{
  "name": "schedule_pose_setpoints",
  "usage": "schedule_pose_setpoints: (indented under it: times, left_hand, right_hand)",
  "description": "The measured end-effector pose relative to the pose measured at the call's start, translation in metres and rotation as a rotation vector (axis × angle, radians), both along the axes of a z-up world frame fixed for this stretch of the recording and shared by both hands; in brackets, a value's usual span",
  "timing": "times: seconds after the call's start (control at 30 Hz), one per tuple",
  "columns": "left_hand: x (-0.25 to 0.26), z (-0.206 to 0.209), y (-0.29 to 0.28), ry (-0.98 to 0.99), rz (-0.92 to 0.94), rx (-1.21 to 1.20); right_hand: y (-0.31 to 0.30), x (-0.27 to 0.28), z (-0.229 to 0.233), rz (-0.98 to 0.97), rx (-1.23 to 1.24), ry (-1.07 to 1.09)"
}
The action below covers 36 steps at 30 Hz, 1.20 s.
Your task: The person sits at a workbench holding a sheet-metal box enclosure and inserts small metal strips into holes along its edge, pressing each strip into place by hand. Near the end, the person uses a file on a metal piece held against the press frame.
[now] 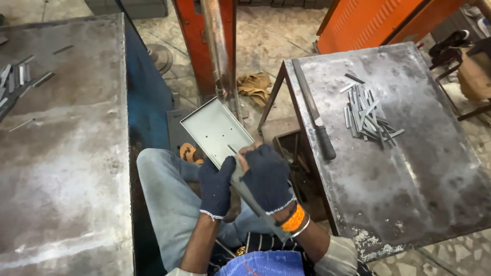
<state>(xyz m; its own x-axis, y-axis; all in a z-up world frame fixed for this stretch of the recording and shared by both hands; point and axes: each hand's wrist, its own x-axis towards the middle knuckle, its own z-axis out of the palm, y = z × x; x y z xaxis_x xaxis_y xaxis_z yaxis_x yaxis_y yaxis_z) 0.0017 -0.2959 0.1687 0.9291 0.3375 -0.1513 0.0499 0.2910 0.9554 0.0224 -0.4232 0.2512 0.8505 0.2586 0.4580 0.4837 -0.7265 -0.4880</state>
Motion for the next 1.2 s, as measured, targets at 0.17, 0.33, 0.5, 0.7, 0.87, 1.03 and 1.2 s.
schedule_pose_setpoints:
  times: [0.17,0.33,0.5,0.7,0.87,1.03,1.2]
  left_hand:
    - [-0.004,0.007,0.004,0.021,-0.001,0.062]
    - [-0.004,0.014,0.010,0.017,-0.044,-0.012]
    - [-0.004,0.018,0.019,0.062,-0.104,-0.011]
    - [-0.007,0.057,0.025,0.012,-0.049,0.008]
    - [0.012,0.090,0.033,0.001,-0.017,0.227]
    - [0.038,0.102,0.038,-0.059,-0.029,0.257]
    - [0.055,0.109,0.045,-0.078,-0.069,-0.073]
  right_hand:
    - [-0.001,-0.010,0.007,0.049,-0.033,-0.010]
    - [-0.013,0.002,0.016,-0.048,-0.019,-0.052]
    - [-0.023,0.006,0.026,-0.169,-0.013,0.063]
    - [-0.015,0.005,0.034,0.056,-0.073,-0.040]
    - [-0.006,0.027,0.042,0.079,-0.093,-0.065]
    - [-0.003,0.053,0.047,0.011,-0.136,-0.036]
    - [0.004,0.073,0.056,0.119,-0.030,0.017]
